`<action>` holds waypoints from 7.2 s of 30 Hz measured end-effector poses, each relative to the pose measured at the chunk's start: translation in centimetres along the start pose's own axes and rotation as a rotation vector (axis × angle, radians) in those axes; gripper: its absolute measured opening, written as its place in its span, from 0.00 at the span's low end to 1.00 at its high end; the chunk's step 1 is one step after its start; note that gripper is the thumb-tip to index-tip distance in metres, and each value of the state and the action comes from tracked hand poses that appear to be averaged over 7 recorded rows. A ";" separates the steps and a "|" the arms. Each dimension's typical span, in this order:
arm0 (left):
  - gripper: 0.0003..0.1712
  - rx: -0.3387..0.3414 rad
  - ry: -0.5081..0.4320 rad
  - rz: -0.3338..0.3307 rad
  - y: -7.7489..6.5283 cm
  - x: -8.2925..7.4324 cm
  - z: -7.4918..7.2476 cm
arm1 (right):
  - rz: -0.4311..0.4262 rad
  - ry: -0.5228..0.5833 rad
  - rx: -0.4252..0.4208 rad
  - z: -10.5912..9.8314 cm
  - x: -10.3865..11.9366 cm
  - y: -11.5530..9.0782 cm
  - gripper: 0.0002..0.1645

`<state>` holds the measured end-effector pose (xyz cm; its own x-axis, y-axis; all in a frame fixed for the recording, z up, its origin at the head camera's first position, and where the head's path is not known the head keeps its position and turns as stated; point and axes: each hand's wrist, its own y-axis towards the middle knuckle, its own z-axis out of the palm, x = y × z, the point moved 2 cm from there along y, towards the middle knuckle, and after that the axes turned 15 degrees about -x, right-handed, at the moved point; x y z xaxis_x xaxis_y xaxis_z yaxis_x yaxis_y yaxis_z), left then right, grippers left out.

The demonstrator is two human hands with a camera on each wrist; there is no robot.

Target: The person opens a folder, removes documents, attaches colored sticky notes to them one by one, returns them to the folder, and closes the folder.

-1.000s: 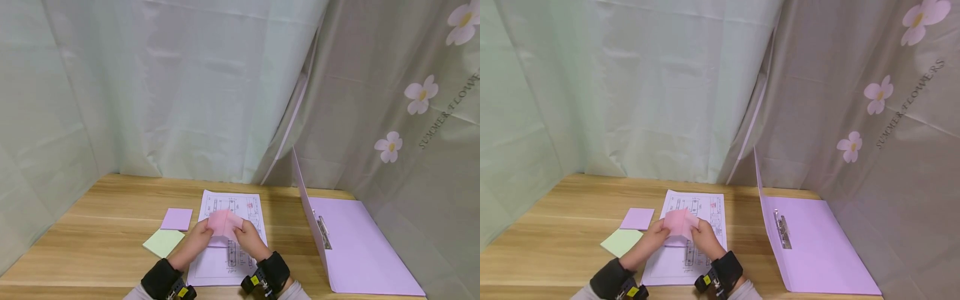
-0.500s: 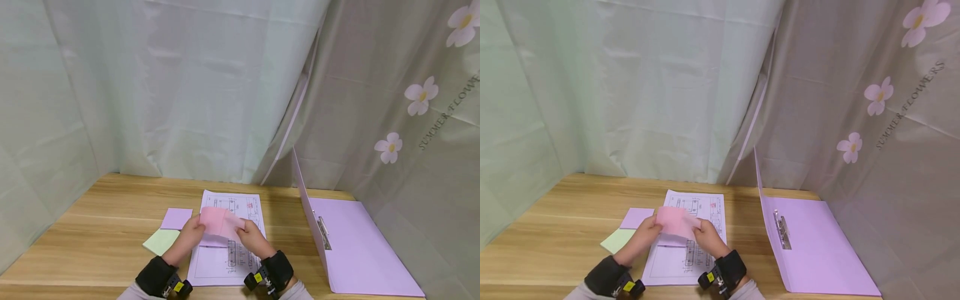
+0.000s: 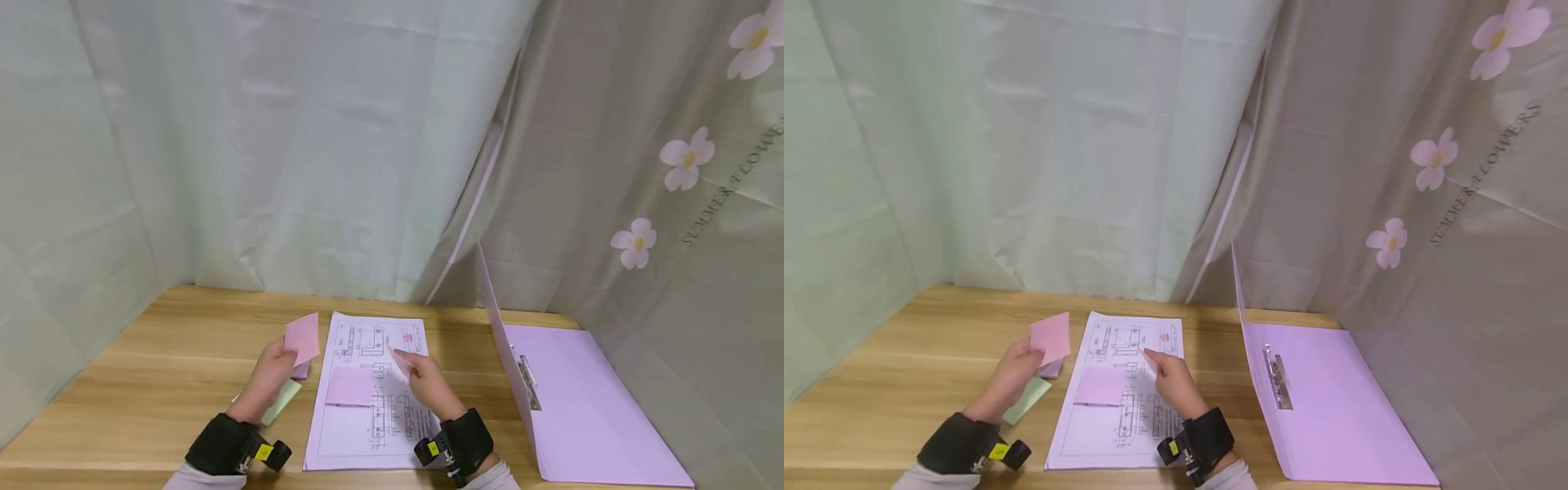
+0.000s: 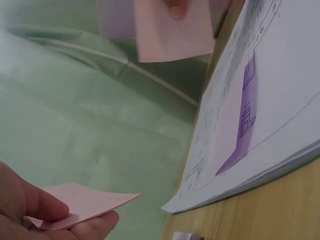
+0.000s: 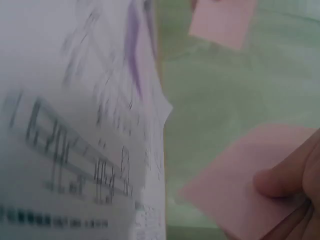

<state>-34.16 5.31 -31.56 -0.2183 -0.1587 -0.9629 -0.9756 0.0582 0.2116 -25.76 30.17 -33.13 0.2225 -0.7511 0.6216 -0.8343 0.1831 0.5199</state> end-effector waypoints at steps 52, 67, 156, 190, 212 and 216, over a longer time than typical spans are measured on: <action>0.48 -0.271 -0.061 -0.332 3.2 2.8 -7.3 | -0.214 -0.705 0.346 3.0 2.6 -0.3 0.16; 0.38 0.063 0.322 0.018 1.1 -1.0 -2.2 | -0.060 -0.498 0.401 0.3 1.1 0.2 0.37; 0.58 0.810 1.004 0.533 -7.5 -1.1 9.8 | 0.225 -0.065 0.297 -1.4 -3.5 -1.7 0.23; 0.12 0.481 0.596 0.677 -5.1 -4.6 6.0 | 0.230 -0.001 0.275 -3.5 -3.2 -1.6 0.23; 0.06 0.051 0.399 0.263 -0.9 -4.8 1.4 | 0.232 -0.049 0.230 -3.8 -3.5 -1.6 0.31; 0.14 -0.008 0.366 0.160 0.3 -4.4 -0.3 | 0.167 -0.075 0.253 -3.7 -3.3 -1.6 0.29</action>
<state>-33.47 5.77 -27.22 -0.3593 -0.4890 -0.7948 -0.9286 0.1029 0.3565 -23.32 34.71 -33.88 0.0414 -0.7705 0.6361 -0.9575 0.1514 0.2456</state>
